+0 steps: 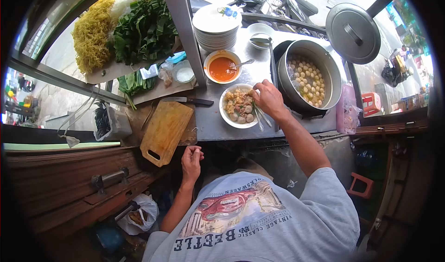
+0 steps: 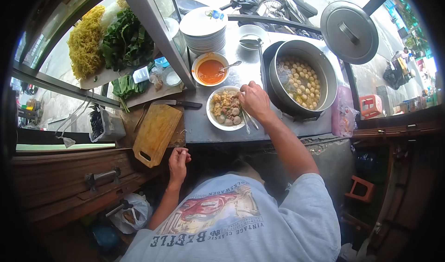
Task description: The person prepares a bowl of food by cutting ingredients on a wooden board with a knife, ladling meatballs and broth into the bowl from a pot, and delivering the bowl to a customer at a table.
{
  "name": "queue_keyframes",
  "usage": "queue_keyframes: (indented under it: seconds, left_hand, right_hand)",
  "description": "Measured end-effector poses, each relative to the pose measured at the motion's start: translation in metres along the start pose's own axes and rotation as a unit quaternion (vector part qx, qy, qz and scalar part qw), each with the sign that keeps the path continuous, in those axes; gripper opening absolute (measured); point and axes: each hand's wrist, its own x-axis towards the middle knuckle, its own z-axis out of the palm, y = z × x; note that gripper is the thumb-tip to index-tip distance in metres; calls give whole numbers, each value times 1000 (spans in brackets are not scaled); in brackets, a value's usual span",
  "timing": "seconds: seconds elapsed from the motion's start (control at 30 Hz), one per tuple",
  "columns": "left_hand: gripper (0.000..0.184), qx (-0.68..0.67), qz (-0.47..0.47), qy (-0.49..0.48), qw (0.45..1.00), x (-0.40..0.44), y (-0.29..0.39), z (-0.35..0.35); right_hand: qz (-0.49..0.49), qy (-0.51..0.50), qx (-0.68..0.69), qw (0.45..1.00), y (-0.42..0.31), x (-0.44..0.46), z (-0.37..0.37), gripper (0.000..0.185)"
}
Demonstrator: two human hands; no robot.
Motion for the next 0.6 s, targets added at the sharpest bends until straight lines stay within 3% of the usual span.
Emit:
queue_keyframes:
  seconds: [0.1, 0.23, 0.37, 0.4, 0.6]
  left_hand:
    - [20, -17, -29, -50, 998, 43, 17, 33]
    - [33, -14, -91, -89, 992, 94, 30, 72]
    - [40, -27, -165, -128, 978, 108, 40, 91]
    - [41, -26, -170, -144, 975, 111, 44, 96]
    - [41, -58, -159, -174, 970, 118, 35, 99]
  right_hand:
    - [43, 87, 132, 986, 30, -11, 8, 21]
    - [69, 43, 192, 978, 49, -26, 15, 25]
    - [194, -136, 352, 905, 54, -25, 18, 35]
    - [136, -117, 336, 925, 67, -26, 44, 38]
    - [164, -78, 329, 927, 58, -28, 47, 37]
